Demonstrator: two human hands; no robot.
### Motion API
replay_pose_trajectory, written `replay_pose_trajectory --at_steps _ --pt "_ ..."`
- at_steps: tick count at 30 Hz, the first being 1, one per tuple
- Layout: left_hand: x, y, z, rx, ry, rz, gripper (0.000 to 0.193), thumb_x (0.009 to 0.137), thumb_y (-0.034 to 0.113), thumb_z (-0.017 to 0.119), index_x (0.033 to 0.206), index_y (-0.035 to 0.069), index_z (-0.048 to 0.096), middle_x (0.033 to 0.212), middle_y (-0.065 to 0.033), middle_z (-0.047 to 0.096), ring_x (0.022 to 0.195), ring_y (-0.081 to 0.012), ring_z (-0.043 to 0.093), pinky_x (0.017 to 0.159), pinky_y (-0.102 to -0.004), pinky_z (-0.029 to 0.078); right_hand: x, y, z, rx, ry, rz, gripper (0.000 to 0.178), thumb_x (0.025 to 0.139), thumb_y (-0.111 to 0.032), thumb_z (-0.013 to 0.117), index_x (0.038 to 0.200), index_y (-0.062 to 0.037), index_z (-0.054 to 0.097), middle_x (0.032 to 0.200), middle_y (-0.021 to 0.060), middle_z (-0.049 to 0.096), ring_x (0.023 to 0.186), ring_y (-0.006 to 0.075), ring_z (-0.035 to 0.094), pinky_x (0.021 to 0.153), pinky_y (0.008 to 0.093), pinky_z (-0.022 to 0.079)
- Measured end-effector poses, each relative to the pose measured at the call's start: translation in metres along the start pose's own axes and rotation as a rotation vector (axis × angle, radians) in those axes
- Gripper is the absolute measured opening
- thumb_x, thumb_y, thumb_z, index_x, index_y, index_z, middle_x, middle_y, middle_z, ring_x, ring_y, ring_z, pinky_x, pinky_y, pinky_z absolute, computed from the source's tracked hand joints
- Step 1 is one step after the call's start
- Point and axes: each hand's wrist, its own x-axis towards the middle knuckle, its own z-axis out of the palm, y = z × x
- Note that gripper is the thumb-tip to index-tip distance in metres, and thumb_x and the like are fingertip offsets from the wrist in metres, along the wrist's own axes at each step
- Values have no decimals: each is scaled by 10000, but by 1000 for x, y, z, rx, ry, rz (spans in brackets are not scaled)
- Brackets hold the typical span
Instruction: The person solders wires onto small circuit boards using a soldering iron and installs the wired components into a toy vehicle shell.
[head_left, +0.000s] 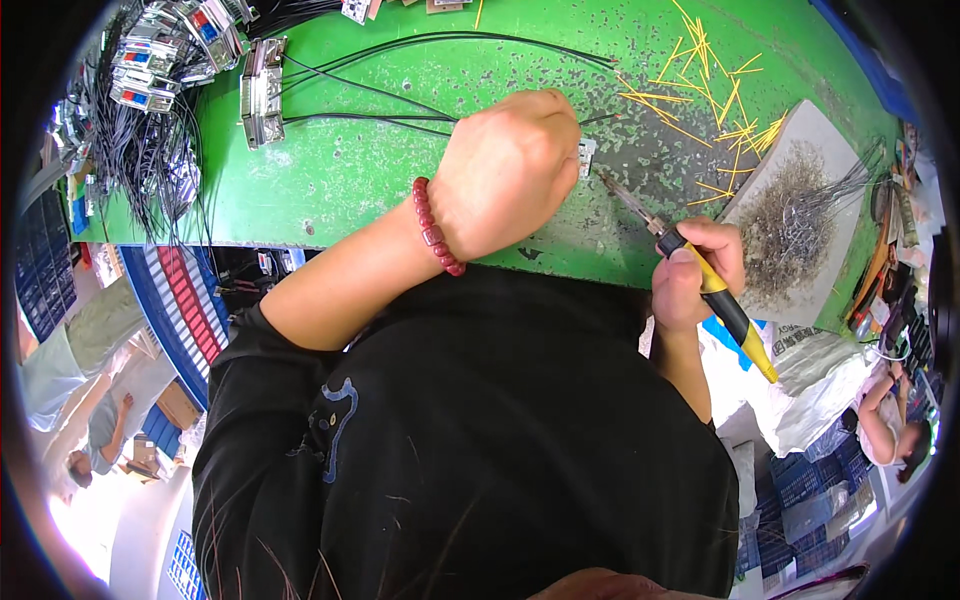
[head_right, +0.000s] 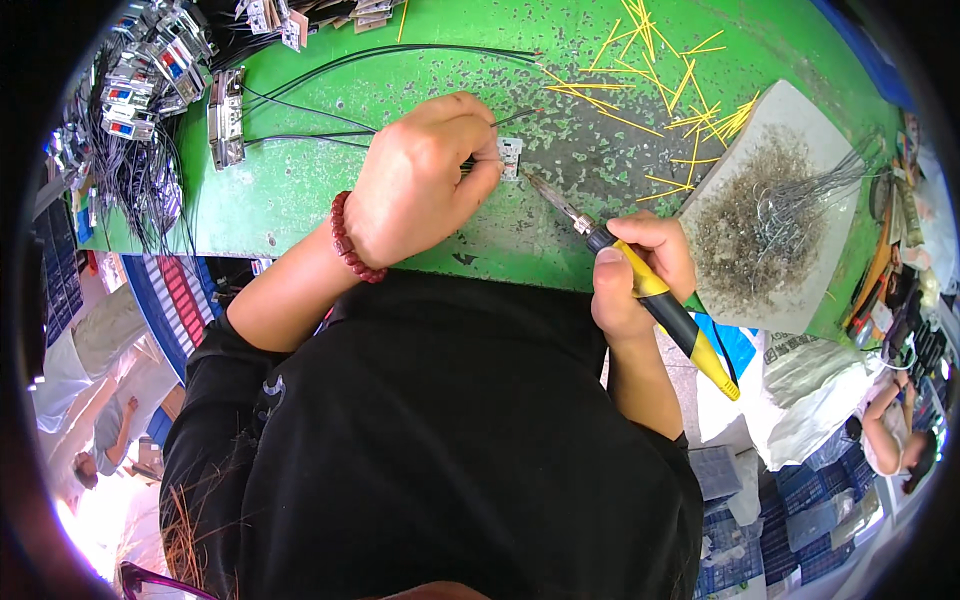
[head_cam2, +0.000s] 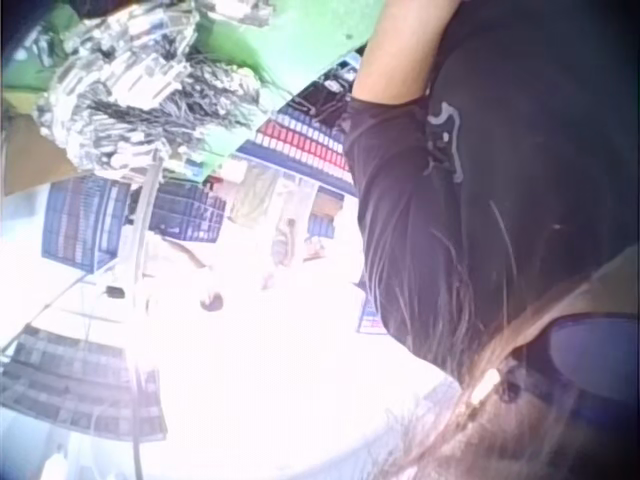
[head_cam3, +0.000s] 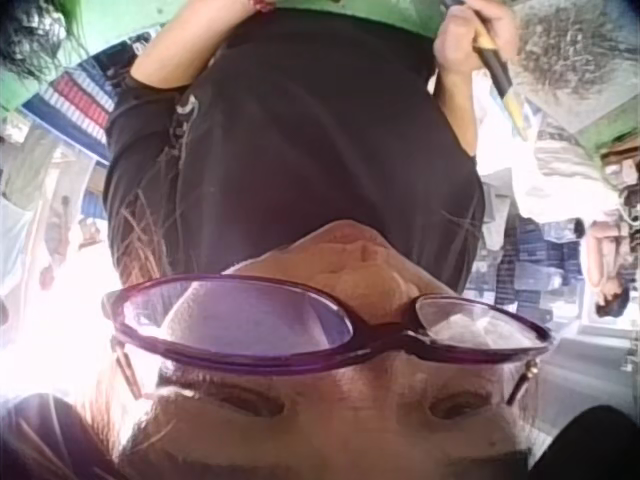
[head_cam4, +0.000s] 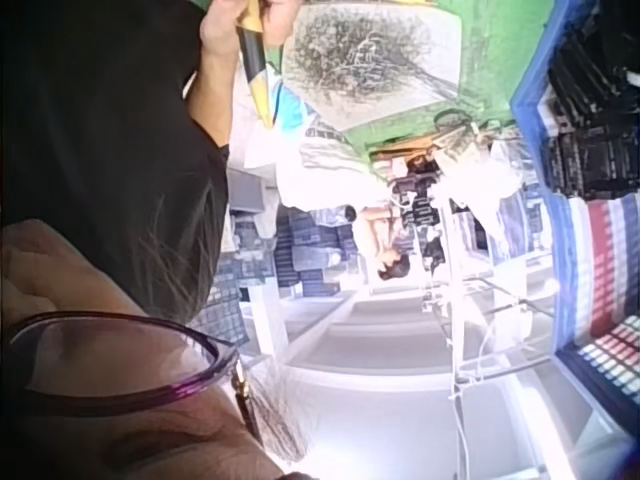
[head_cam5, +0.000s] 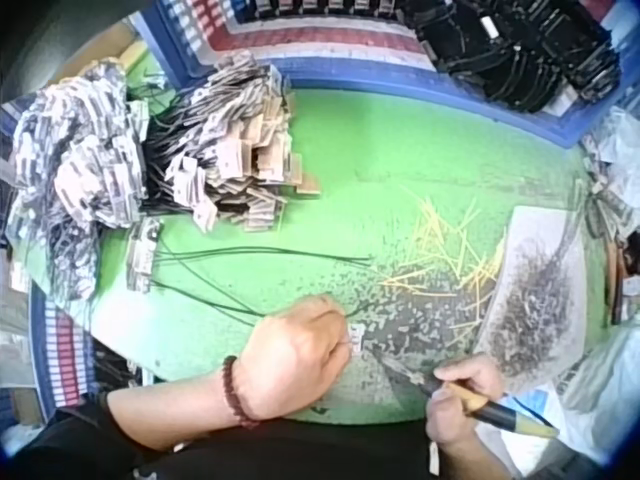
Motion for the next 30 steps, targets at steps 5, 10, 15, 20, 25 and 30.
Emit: replay_pose_trajectory --at_steps 5,10,15,20,25,30 --pt "0 1 0 -10 6 8 69 725 7 648 738 0 581 840 -129 628 766 -320 617 650 -379 517 0 -3 1 -31 -2 10 322 825 -279 718 901 -1 575 689 -2 477 606 69 392 560 228 288" --pt "1 0 0 3 0 13 65 726 8 647 736 4 583 845 -126 631 763 -319 620 651 -378 520 1 -2 1 -52 -11 27 330 827 -291 723 905 -5 578 689 -8 480 602 65 389 555 225 284" --pt "1 1 -1 11 -5 -8 63 725 9 648 735 8 586 850 -123 634 756 -316 622 648 -378 523 -3 1 3 19 70 -22 247 806 -193 688 901 -2 563 720 9 492 636 74 410 574 229 295" --pt "1 1 -1 37 -13 -8 58 726 17 646 731 10 588 855 -118 637 755 -317 622 651 -382 523 0 -2 2 8 22 5 226 796 -161 669 903 2 555 730 16 496 642 78 411 580 231 299" --pt "4 2 -2 54 -61 -29 49 736 29 630 722 11 587 843 -114 633 755 -322 618 653 -387 517 0 0 1 -19 3 -2 293 823 -244 706 907 -6 559 713 -2 477 623 67 384 577 230 290" --pt "6 2 -4 59 -104 -62 54 737 29 621 711 6 580 827 -117 623 760 -326 613 649 -392 511 1 -4 2 -29 -11 24 324 833 -281 719 917 -10 563 711 -7 476 623 63 388 573 229 287"
